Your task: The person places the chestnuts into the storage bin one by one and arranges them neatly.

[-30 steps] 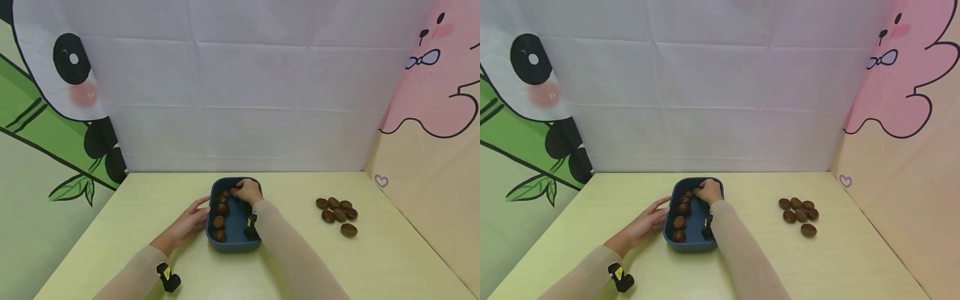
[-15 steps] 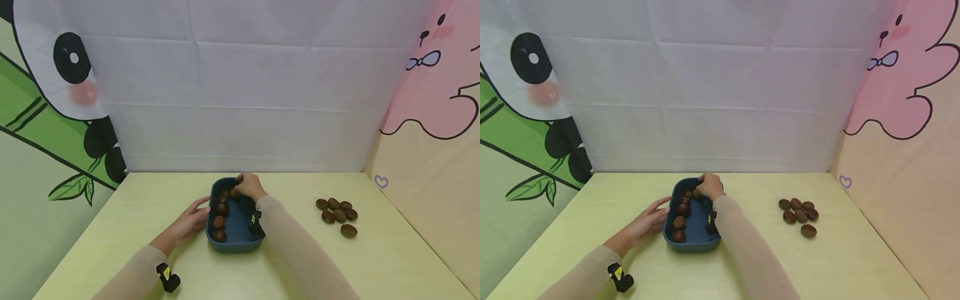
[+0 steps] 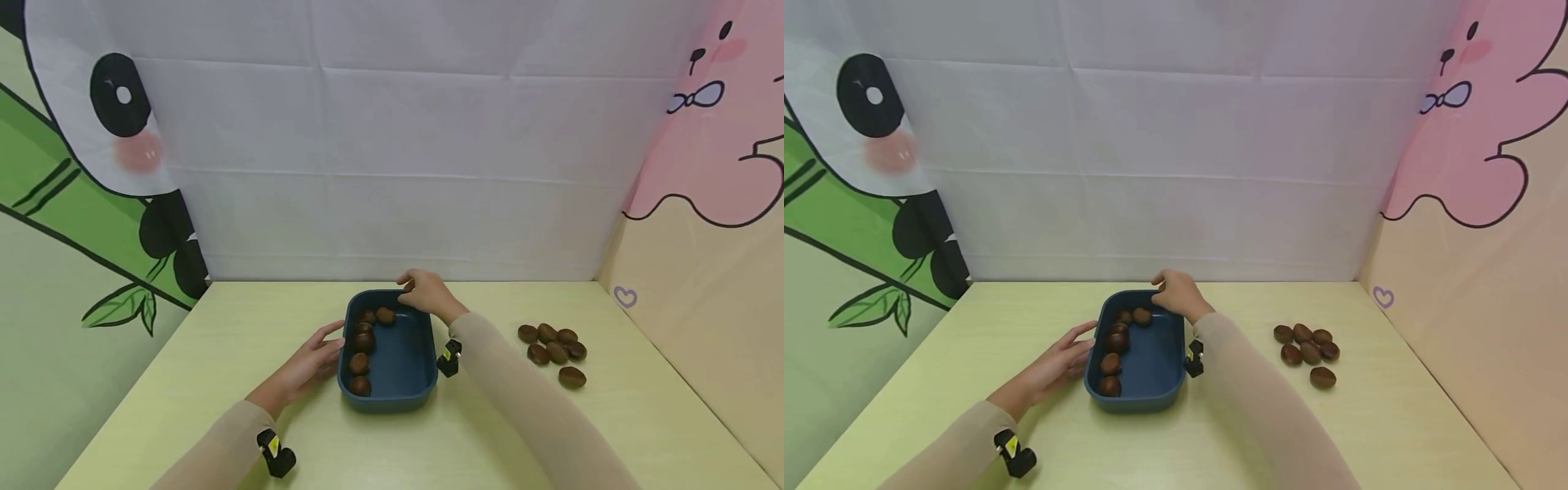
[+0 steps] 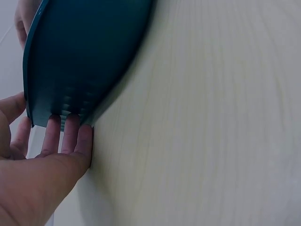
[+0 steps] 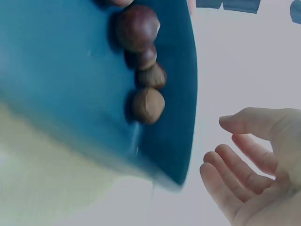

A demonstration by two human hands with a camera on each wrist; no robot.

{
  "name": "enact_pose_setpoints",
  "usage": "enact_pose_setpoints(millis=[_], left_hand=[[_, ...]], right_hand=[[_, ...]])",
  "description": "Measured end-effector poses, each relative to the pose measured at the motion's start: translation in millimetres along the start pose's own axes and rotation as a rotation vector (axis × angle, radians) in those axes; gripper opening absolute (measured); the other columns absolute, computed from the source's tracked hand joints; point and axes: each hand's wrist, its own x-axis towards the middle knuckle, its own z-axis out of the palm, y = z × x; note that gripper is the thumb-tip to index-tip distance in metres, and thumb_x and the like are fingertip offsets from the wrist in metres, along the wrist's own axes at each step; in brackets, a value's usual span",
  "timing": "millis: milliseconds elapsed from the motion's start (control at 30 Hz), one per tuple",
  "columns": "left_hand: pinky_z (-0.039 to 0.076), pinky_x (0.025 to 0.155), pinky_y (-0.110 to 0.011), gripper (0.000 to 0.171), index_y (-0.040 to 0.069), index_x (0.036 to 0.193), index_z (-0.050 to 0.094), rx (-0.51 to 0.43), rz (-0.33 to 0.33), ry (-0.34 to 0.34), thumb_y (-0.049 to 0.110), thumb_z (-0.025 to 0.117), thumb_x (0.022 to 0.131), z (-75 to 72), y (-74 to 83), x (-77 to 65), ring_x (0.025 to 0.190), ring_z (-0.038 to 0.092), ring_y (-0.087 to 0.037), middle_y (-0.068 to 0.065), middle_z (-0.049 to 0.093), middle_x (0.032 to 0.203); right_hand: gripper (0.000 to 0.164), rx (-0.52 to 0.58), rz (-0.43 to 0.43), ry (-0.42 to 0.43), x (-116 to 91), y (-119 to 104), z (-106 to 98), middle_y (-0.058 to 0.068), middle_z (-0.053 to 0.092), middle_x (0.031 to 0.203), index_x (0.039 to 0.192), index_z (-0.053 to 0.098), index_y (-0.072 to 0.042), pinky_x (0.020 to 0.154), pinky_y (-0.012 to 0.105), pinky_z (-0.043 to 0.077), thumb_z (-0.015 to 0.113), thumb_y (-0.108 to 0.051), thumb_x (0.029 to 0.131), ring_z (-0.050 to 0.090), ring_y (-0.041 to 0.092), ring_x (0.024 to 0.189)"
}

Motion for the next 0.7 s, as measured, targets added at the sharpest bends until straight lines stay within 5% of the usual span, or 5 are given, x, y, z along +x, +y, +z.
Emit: enact_pose_setpoints(millis=[367,700], left_hand=[[0.032,0.112,-0.054,0.062,0.017,0.159,0.023,0.01,-0.006,0.001,0.03,0.053,0.106,-0.5,2.4,-1.1,0.133,0.048,-0.038,-0.025,0.038,0.147],[0.033,0.112,-0.054,0.061,0.017,0.159,0.023,0.009,-0.004,-0.004,0.028,0.052,0.106,-0.4,1.1,-0.8,0.131,0.05,-0.037,-0.025,0.041,0.147]], right_hand=[[0.03,-0.099,-0.075,-0.006,-41,42,-47,0.018,0.068,0.113,0.12,0.066,-0.001,0.085,0.043,0.055,0.07,-0.009,0.092,0.066,0.032,0.103],[0.03,-0.105,0.029,-0.031,-94,99,-82,0.016,0.067,0.112,0.121,0.065,-0.001,0.085,0.046,0.054,0.07,-0.014,0.094,0.064,0.033,0.104]])
